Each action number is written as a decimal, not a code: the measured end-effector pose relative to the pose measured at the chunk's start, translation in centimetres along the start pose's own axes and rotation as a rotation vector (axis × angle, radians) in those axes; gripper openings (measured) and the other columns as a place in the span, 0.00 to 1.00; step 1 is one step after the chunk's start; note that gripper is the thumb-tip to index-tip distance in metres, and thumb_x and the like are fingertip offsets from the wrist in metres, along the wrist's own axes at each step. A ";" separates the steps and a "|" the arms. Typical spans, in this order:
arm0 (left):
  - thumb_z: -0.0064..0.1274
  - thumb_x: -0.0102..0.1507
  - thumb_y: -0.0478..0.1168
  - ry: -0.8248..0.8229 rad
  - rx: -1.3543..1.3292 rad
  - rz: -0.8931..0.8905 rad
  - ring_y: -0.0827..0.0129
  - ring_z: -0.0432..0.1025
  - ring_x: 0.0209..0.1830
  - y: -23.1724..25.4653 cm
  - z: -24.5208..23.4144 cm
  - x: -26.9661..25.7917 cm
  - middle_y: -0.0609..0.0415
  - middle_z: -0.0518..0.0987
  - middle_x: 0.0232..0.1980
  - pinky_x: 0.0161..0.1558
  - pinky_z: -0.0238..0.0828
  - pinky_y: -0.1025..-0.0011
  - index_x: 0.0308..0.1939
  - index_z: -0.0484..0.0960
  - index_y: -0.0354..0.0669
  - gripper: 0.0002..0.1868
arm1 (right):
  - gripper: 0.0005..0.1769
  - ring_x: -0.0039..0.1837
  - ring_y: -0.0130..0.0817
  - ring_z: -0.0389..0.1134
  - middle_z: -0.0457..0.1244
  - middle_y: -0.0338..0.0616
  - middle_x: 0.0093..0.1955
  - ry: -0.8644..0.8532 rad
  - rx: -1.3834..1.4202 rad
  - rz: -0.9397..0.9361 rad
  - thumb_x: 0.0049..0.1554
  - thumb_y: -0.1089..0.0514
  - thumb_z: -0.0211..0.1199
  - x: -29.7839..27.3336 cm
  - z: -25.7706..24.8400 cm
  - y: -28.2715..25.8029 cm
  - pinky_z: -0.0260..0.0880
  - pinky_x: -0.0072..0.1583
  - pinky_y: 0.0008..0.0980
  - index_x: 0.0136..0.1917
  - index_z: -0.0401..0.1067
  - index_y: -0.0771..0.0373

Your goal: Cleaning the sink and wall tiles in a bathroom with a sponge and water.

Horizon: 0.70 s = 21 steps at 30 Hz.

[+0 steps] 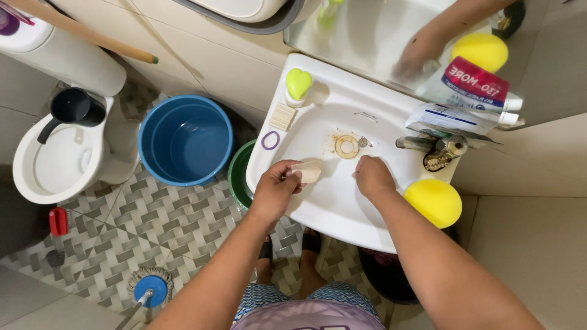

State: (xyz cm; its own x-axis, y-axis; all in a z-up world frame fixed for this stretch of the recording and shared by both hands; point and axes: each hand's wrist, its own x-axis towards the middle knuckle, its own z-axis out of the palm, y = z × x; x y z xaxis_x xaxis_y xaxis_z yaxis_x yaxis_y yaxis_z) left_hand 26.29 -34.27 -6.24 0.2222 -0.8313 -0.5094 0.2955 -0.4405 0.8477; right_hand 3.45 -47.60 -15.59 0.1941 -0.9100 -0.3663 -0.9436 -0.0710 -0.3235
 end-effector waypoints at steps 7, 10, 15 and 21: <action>0.49 0.66 0.34 0.059 -0.061 0.039 0.74 0.75 0.40 0.1 -2.3 -0.7 0.57 0.80 0.42 0.48 0.75 0.74 0.55 0.81 0.37 0.14 | 0.13 0.48 0.34 0.72 0.70 0.44 0.46 -0.136 0.468 -0.084 0.53 0.58 0.72 -0.9 -2.2 -6.2 0.73 0.52 0.33 0.51 0.76 0.60; 0.50 0.66 0.33 0.108 -0.121 0.048 0.74 0.75 0.40 -0.2 -3.9 -0.7 0.57 0.80 0.43 0.46 0.75 0.73 0.54 0.80 0.37 0.13 | 0.11 0.47 0.28 0.72 0.71 0.42 0.46 -0.272 0.952 -0.108 0.56 0.60 0.68 -0.2 -2.9 -8.8 0.73 0.51 0.29 0.51 0.76 0.66; 0.50 0.68 0.34 0.197 -0.260 0.092 0.73 0.75 0.40 -0.9 -6.4 -1.0 0.56 0.79 0.43 0.45 0.76 0.71 0.51 0.81 0.36 0.10 | 0.10 0.48 0.25 0.70 0.69 0.39 0.47 -0.312 1.222 -0.044 0.58 0.61 0.67 -0.5 -5.0 -12.7 0.74 0.52 0.26 0.52 0.74 0.67; 0.49 0.67 0.34 0.299 -0.317 0.091 0.72 0.76 0.40 -1.4 -8.7 -2.8 0.55 0.81 0.43 0.44 0.75 0.73 0.51 0.80 0.38 0.09 | 0.10 0.45 0.25 0.69 0.70 0.40 0.45 -0.451 1.121 -0.067 0.55 0.63 0.69 -2.3 -1.8 -16.2 0.71 0.48 0.24 0.51 0.75 0.67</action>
State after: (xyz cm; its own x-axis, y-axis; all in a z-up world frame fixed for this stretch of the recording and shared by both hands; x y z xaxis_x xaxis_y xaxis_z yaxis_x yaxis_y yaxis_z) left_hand 33.37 -28.40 -7.26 0.5057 -0.7071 -0.4942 0.5220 -0.2053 0.8279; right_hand 17.79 -45.05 -7.95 0.5209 -0.6779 -0.5188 -0.2146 0.4842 -0.8482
